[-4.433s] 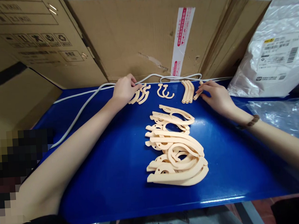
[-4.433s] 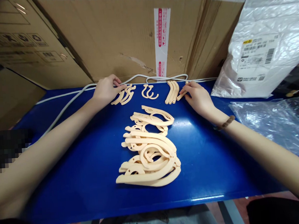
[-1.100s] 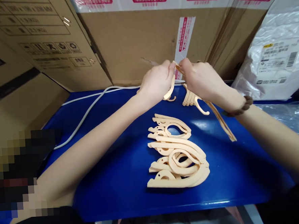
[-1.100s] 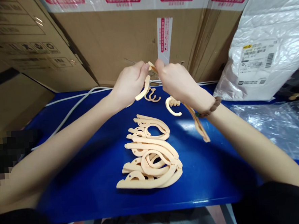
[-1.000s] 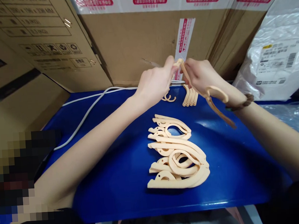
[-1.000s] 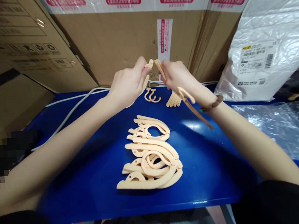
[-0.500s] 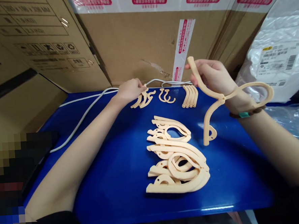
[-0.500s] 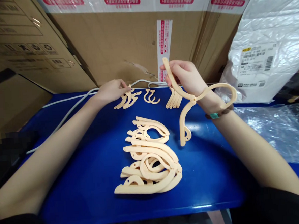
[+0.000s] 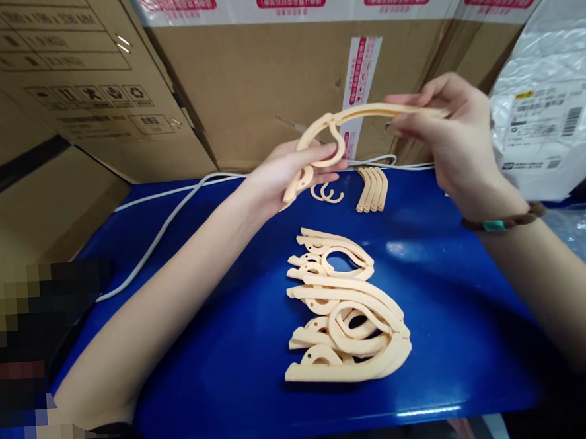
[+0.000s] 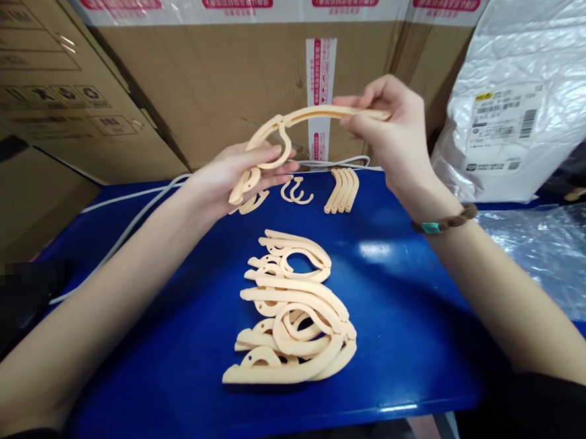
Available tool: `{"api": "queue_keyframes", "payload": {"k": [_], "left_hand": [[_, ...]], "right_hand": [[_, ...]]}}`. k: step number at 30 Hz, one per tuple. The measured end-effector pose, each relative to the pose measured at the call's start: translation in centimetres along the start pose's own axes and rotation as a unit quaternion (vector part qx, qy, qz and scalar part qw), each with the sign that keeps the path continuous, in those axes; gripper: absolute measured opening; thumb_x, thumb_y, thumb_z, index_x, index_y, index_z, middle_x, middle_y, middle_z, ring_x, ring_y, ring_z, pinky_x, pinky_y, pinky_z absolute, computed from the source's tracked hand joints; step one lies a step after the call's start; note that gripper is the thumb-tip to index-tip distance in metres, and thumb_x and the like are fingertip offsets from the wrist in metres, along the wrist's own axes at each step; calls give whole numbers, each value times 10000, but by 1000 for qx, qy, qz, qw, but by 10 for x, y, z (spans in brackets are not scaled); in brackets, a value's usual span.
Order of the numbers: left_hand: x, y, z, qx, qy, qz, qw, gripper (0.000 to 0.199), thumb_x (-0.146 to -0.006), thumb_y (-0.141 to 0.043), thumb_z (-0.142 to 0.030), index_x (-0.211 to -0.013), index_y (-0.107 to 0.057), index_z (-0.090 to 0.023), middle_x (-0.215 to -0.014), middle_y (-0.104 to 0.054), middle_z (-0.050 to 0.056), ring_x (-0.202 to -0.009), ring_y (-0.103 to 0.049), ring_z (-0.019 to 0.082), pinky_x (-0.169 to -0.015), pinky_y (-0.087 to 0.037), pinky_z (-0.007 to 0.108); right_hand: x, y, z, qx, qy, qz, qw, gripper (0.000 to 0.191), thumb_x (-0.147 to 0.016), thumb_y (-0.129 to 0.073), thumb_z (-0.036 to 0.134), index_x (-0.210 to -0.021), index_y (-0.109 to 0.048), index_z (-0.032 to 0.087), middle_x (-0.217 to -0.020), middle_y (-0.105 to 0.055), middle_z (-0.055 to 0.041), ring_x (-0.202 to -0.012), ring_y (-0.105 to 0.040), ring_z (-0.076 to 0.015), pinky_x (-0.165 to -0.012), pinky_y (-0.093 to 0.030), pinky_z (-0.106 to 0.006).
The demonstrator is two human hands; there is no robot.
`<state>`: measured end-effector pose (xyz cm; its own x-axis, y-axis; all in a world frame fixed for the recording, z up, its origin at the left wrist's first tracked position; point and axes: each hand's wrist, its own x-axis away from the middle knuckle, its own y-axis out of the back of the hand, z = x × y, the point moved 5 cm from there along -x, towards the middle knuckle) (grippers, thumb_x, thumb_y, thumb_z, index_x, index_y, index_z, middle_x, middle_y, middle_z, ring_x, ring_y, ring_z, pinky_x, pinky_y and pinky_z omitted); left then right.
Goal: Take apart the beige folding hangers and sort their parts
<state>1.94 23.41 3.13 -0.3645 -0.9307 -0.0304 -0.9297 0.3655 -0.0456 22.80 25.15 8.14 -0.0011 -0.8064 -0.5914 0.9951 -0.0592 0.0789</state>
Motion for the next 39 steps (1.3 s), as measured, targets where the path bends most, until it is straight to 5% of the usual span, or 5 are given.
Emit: {"api": "queue_keyframes", "payload": {"k": [4, 9, 19, 27, 39], "left_hand": [[2, -2, 0, 41, 12, 13, 999, 238, -986, -562, -119, -1221, -530, -125, -1285, -692, 143, -1102, -726, 207, -938, -598, 303], [6, -11, 4, 11, 55, 64, 996, 366, -1007, -508, -212, -1364, -538, -136, -1334, -658, 152, -1185, -675, 229, -802, -610, 250], [2, -8, 18, -253, 60, 43, 965, 276, -902, -541, -158, -1176, -558, -175, -1078, -599, 100, -696, -544, 119, -516, -412, 235], [-1, 0, 16, -249, 54, -41, 966, 346, -1006, -508, -537, -1036, -548, -195, -1000, -576, 83, -711, -563, 141, -458, -365, 208], [-8, 7, 18, -149, 48, -93, 983, 524, -1010, -384, -670, -992, -585, -187, -1094, -608, 114, -595, -492, 95, -470, -345, 218]], "right_hand": [[10, -16, 2, 330, 98, 135, 929, 93, -885, -694, 246, -966, -656, 219, -956, -721, -80, -850, -685, -258, -754, -491, -403], [29, -30, -5, 548, 155, 155, 808, 331, -1075, -434, 379, -1160, -676, 171, -1031, -727, -131, -866, -687, -280, -698, -436, -354], [12, -16, -37, 382, -34, 302, 873, 367, -1031, -494, 458, -1087, -759, 211, -699, -637, -15, -629, -584, -182, -596, -410, -296], [5, 32, -68, 657, -261, 228, 669, 387, -1000, -494, 412, -897, -752, 142, -660, -674, -110, -724, -675, -282, -711, -485, -384], [19, 27, -96, 679, -195, 209, 676, 422, -1026, -429, 344, -1233, -647, 48, -1153, -703, -285, -1085, -689, -398, -857, -533, -464]]}}
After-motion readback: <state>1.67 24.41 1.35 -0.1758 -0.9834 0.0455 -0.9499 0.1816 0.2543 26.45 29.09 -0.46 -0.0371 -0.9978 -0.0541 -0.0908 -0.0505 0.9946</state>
